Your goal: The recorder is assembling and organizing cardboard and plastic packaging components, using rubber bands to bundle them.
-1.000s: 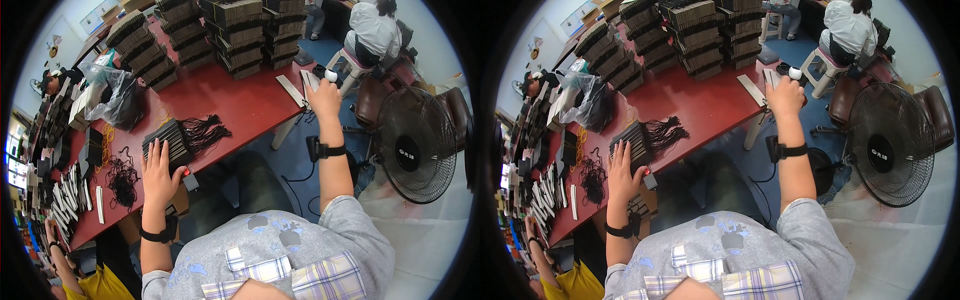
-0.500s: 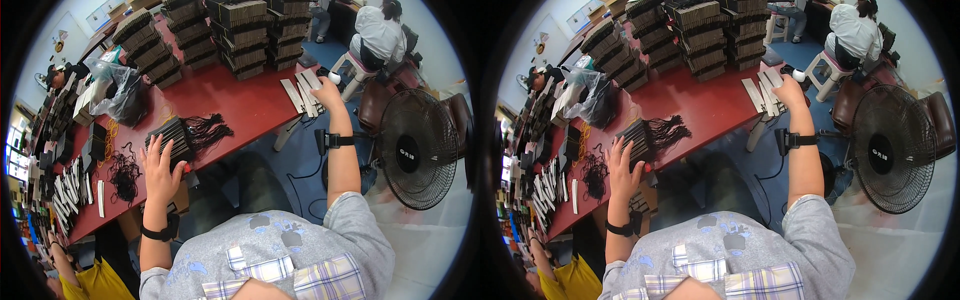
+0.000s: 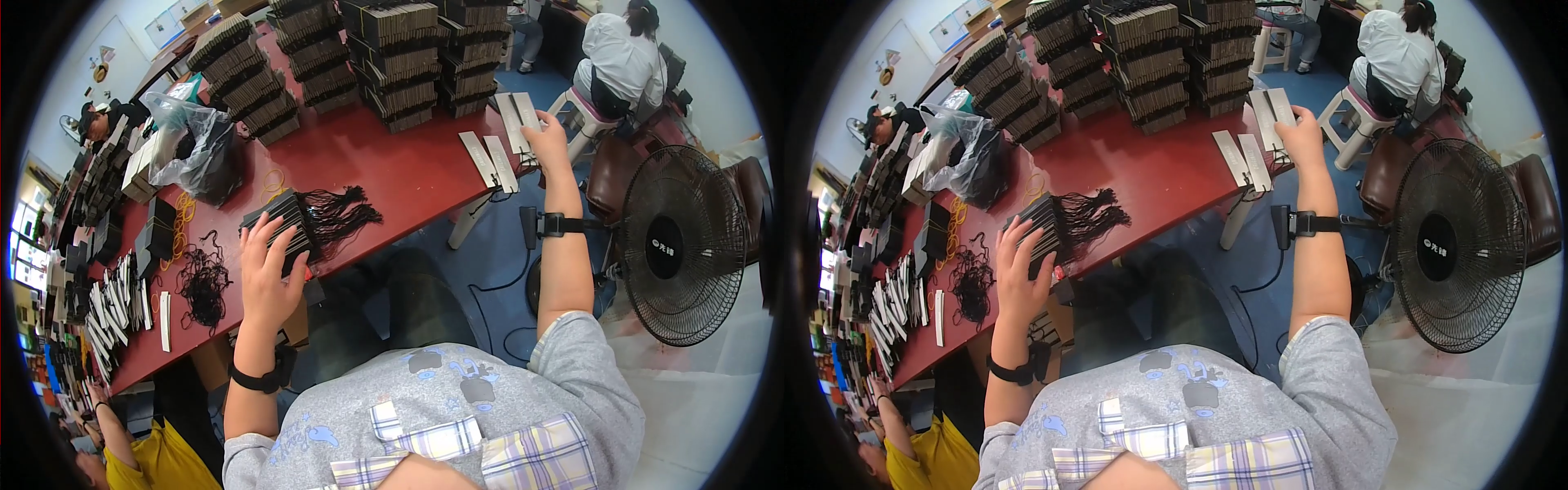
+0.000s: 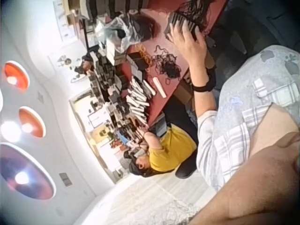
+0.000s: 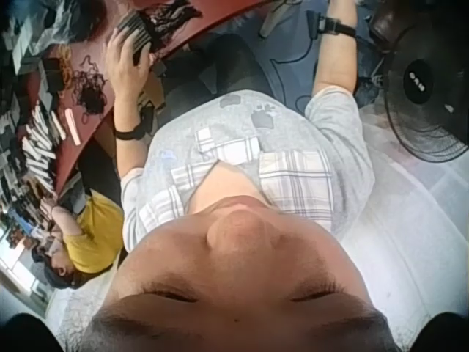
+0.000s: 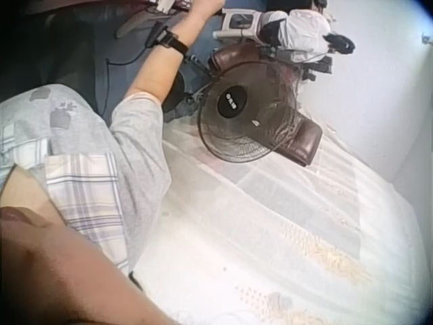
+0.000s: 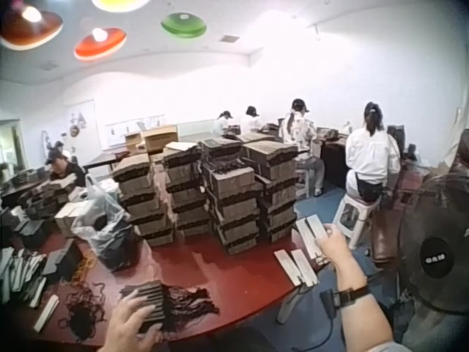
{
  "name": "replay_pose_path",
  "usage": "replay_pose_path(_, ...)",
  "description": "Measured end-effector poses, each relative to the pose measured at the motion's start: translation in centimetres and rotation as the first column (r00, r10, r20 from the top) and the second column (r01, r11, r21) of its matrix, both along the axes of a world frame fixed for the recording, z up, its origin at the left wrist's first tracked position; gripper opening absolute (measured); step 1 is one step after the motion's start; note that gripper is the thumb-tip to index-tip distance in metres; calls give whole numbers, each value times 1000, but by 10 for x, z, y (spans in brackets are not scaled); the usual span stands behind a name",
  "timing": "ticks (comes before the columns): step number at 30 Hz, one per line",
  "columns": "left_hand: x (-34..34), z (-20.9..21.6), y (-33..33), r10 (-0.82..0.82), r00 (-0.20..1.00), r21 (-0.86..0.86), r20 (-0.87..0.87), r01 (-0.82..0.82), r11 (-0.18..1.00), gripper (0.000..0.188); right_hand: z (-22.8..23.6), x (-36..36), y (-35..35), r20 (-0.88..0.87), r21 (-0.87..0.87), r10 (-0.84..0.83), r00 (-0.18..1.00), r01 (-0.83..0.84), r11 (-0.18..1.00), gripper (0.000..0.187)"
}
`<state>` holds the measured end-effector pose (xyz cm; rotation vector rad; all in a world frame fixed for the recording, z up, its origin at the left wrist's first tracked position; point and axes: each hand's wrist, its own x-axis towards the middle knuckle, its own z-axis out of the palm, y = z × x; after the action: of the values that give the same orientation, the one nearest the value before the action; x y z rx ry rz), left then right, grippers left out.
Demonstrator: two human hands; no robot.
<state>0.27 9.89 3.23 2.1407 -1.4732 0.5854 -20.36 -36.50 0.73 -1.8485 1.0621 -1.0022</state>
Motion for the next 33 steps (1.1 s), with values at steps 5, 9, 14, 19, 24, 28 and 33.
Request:
replay_pose_path(5, -19, 22, -26, -191, 894, -174, -404, 130, 976, 34, 44, 1, 57, 420, 107, 274, 865, -347, 932, 55)
replay_pose_path(9, -26, 33, -70, -399, 573, -327, -716, 230, 917, 38, 69, 23, 128, 509, -40, 449, 735, -501, 865, 55)
replay_pose_path(14, -42, 60, -119, -469, 126, -428, -874, 256, 866, 50, 64, 40, 179, 410, -215, 567, 714, -529, 821, 57)
replay_pose_path(19, -39, 50, -131, -533, -261, -586, -805, 202, 785, 46, 52, 48, 215, 633, 9, 581, 512, -755, 656, 52)
replay_pose_path(24, -42, 51, -132, -629, -143, -634, -764, -9, 773, 36, 32, 54, 206, 574, -52, 397, 716, -452, 890, 29)
replay_pose_path(28, -43, 48, -132, -539, -97, -536, -837, -50, 842, 35, 42, 49, 230, 577, -1, 548, 606, -670, 743, 27)
replay_pose_path(33, -53, 43, -133, -670, -304, -688, -677, -61, 723, 40, 39, 60, 243, 339, -134, 570, 748, -561, 817, 30)
